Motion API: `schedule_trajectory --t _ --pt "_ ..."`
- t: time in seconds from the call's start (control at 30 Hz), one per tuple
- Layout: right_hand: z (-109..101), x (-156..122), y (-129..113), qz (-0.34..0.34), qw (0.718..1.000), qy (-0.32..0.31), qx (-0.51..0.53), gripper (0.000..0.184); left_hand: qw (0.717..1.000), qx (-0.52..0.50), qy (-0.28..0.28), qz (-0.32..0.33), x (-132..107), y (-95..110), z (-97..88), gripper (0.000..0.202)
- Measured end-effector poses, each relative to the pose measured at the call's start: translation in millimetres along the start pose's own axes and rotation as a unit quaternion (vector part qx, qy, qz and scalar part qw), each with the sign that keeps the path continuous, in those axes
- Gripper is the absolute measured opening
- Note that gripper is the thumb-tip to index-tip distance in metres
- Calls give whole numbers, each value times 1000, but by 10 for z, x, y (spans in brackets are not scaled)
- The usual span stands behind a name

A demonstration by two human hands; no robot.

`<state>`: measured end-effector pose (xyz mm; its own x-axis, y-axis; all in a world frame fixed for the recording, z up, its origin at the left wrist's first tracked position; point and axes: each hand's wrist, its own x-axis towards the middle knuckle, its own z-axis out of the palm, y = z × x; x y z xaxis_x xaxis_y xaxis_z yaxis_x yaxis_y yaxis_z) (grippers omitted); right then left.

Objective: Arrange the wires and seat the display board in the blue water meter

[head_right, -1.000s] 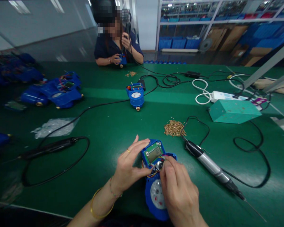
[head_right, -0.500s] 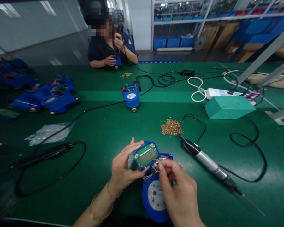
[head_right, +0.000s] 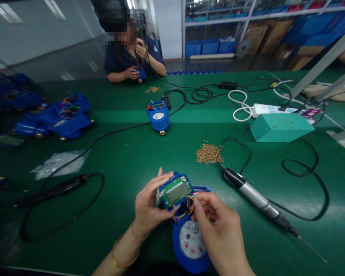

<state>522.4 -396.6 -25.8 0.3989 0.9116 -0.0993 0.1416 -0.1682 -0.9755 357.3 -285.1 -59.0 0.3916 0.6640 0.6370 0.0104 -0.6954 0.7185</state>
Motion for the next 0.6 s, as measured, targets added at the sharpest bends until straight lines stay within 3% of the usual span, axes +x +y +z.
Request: schedule_trajectory --t 0.13,0.37,0.6 --pt "-7 -16 -27 33 999 -10 37 26 999 -22 12 -24 -19 -24 15 64" --pt "94 -40 -267 103 991 37 82 21 998 -41 27 -50 -42 -40 37 65" --pt "11 34 -152 95 991 -43 87 25 995 -70 41 -54 -26 -26 62 63"
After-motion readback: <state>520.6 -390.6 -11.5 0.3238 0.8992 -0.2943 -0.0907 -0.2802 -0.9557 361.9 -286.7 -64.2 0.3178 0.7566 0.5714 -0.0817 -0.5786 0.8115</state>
